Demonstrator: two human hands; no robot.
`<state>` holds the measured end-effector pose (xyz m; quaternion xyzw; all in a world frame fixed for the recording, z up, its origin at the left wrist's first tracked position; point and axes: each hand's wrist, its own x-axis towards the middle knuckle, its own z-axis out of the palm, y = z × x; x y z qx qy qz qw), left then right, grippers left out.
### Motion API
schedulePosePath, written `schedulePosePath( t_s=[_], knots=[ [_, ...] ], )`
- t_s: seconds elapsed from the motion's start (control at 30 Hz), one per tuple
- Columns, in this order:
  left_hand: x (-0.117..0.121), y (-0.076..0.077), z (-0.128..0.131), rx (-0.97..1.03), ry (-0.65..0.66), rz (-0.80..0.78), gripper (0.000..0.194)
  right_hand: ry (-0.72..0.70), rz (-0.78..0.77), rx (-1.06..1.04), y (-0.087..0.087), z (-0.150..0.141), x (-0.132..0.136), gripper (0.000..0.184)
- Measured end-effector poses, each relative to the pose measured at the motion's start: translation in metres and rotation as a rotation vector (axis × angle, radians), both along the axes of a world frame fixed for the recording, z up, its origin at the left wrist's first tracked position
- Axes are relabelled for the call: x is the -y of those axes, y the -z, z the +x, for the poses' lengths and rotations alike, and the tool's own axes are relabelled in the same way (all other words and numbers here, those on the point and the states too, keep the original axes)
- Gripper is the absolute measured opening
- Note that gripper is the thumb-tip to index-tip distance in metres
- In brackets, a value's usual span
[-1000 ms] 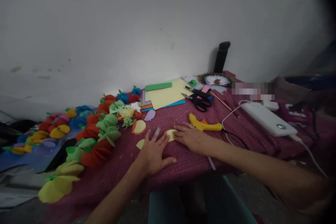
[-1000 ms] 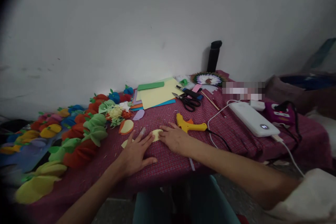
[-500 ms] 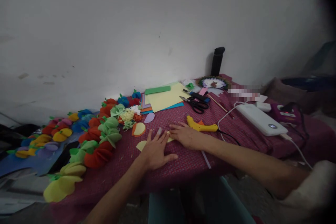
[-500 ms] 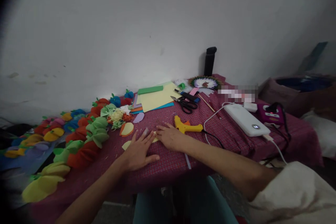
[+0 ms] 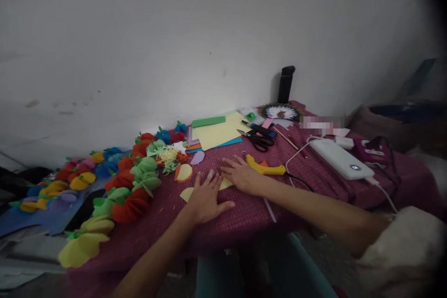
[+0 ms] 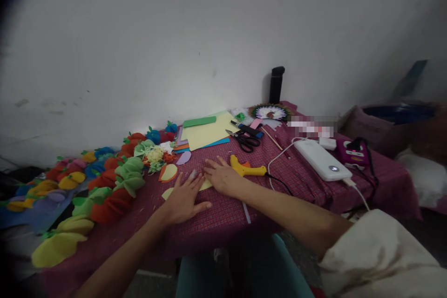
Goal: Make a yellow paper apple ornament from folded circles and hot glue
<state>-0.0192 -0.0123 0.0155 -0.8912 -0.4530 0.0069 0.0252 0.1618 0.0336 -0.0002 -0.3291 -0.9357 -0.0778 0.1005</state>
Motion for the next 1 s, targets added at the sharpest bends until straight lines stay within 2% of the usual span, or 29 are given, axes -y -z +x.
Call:
schedulePosePath(
  t_s=[0.27, 0.5, 0.8, 1.0],
  knots=[
    [0.002, -0.001, 0.000, 0.025, -0.005, 0.041, 0.081, 0.028, 0.020, 0.016, -0.006, -0.006, 0.005, 0.035],
    [0.007, 0.002, 0.004, 0.047, 0.008, -0.010, 0.079, 0.056, -0.001, 0.010, -0.002, 0.004, 0.014, 0.037],
    [0.018, 0.002, 0.002, 0.058, 0.036, -0.050, 0.080, -0.001, 0.009, -0.025, 0.006, 0.008, 0.031, 0.033],
    [0.023, 0.004, 0.001, 0.054, 0.027, -0.044, 0.083, 0.010, -0.002, -0.027, 0.005, 0.008, 0.036, 0.035]
  ],
)
